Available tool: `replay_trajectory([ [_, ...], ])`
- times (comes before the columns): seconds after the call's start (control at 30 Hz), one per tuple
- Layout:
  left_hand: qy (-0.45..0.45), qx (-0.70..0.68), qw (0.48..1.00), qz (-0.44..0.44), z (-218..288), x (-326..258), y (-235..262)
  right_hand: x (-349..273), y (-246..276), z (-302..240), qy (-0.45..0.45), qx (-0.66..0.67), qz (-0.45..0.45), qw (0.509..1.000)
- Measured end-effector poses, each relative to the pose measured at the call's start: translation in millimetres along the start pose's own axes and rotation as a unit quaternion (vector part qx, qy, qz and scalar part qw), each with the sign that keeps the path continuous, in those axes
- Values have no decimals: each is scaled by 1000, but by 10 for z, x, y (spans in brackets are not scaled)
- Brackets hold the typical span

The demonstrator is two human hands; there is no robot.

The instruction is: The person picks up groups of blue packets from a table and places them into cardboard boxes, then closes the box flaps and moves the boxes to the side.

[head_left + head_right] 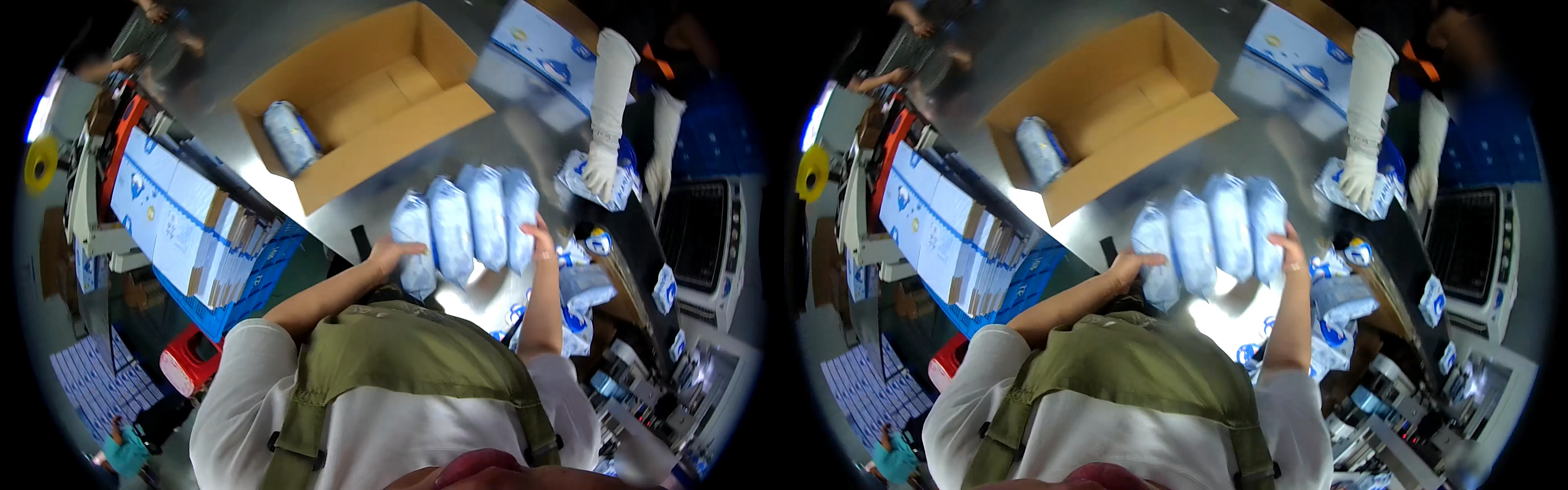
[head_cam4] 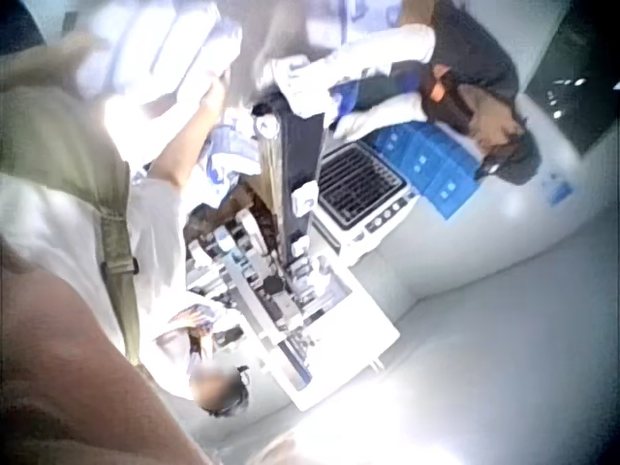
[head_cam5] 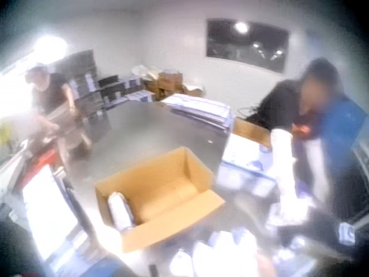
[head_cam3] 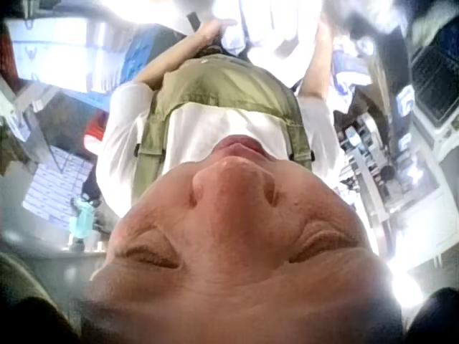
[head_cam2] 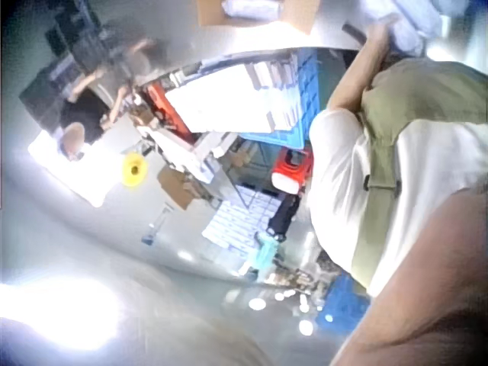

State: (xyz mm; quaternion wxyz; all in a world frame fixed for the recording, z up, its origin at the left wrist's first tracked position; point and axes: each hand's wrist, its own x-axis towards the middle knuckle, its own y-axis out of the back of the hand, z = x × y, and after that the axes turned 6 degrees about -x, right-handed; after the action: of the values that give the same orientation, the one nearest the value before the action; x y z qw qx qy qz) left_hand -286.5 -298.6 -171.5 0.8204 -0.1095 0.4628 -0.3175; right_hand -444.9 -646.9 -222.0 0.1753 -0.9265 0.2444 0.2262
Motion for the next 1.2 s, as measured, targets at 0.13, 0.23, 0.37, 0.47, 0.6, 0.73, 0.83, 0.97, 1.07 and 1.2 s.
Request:
replay_trajectory([
  [0.13,-266,221,938,5,571,-388,-235,-313,146,-191,184,118,69,973],
  [0.23,-487,232,841,34,1202,-616,-345,-552,-720,-1348,322,124,128,930],
  [0.37,-551,65,831,-28,1842,-382,-107,133,-943,-2063,446,92,65,888],
  [0.47,-527,27,849,-15,2109,-213,356,815,-1677,-2428,382,-89,135,910],
  [0.6,-303,258,897,192,2028,57,877,1880,-2424,-2216,271,-565,53,778],
  [0.73,-359,539,699,302,1570,44,540,2450,-2537,-1561,252,-727,113,629],
  [0.83,-334,671,605,269,1416,-179,536,2090,-2857,-1539,175,-744,84,640],
  [0.97,-264,749,593,128,1575,-420,1013,1360,-2433,-1194,252,-660,18,707],
  [1.07,-238,768,594,-21,1880,-799,1462,74,-2486,-1102,274,-552,67,785],
  [1.2,-195,807,548,-98,2253,-875,1716,-683,-1948,-492,262,-195,325,888],
])
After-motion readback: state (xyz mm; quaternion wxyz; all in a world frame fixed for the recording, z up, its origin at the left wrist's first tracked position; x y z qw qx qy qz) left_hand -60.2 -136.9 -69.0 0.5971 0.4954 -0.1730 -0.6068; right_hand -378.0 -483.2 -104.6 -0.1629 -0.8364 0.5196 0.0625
